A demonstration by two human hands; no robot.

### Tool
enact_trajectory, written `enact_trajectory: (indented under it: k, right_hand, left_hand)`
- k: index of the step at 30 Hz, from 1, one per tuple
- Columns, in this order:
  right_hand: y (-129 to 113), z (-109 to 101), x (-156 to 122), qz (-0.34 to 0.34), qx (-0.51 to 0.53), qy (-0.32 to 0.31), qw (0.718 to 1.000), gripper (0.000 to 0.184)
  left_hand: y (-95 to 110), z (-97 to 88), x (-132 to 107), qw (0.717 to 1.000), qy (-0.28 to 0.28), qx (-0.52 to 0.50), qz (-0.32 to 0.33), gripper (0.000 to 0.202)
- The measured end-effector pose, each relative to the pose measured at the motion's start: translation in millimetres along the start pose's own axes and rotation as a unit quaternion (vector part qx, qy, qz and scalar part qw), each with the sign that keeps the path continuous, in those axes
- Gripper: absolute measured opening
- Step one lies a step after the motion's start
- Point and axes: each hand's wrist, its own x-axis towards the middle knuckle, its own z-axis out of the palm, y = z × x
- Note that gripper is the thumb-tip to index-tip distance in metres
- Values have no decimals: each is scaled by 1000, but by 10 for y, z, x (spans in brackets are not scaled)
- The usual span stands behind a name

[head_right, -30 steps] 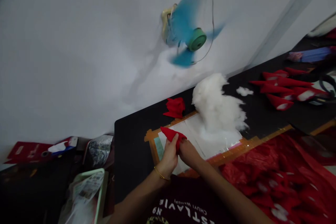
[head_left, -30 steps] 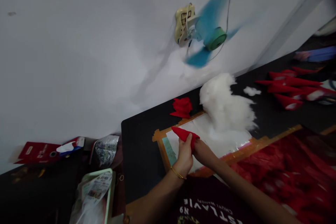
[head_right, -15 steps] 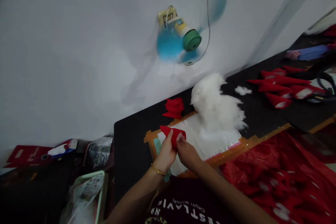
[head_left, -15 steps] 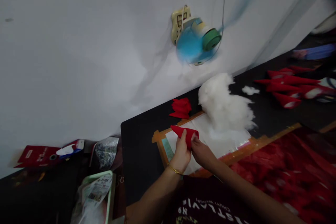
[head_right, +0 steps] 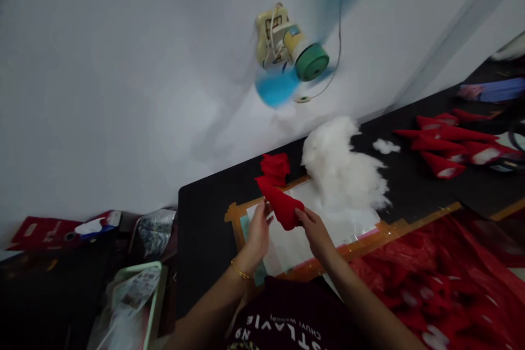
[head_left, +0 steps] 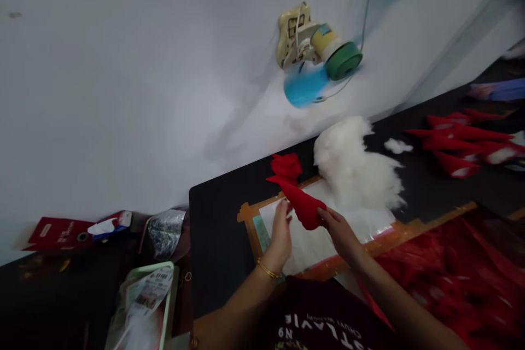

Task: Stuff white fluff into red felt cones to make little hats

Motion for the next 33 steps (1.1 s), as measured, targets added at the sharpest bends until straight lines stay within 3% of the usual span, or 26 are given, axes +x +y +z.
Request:
enact_trajectory:
  k: [3,7,10,12,14,18,21,24,27,30,33]
  right_hand:
    - [-2,-4,24,61,69,-47,995,55]
    - [-38,169,-59,122,141,-84,979,54]
    - [-107,341,-160,94,166,-99,977,58]
    - [-113,421,-207,36,115,-112,986,59]
    - [-56,463,-211,-12,23,-97,995,57]
    - [152,443,-101,21,-75,-30,997,42]
    - [216,366,1,74,59,-63,994,39]
    - [155,277,59,98,234,-91,963,40]
    - [63,189,46,117,280,-116,946,52]
    - [23,107,-34,73,175,-94,977,57]
    - [37,41,-121,-79,-17,-61,995,50]
  left_hand:
    - [140,-144,139,999,-19,-37,35,55]
    - [194,-134,242,993,-98,-55,44,55]
    - [164,-65,267,997,-44,-46,43,53]
    - [129,-28,250,997,-1,-48,60,51]
    - [78,7,202,997,2,-37,70,50]
    - [-67,82,62,997,6,35,74,56]
    - [-133,115,-9,994,8,82,75,62]
    - [-93,90,-8,994,-44,76,61,56]
    - [21,35,69,993,-66,62,72,62]
    - [118,31,167,992,-64,55,92,74]
    - [140,109,200,997,-29,25,63,69]
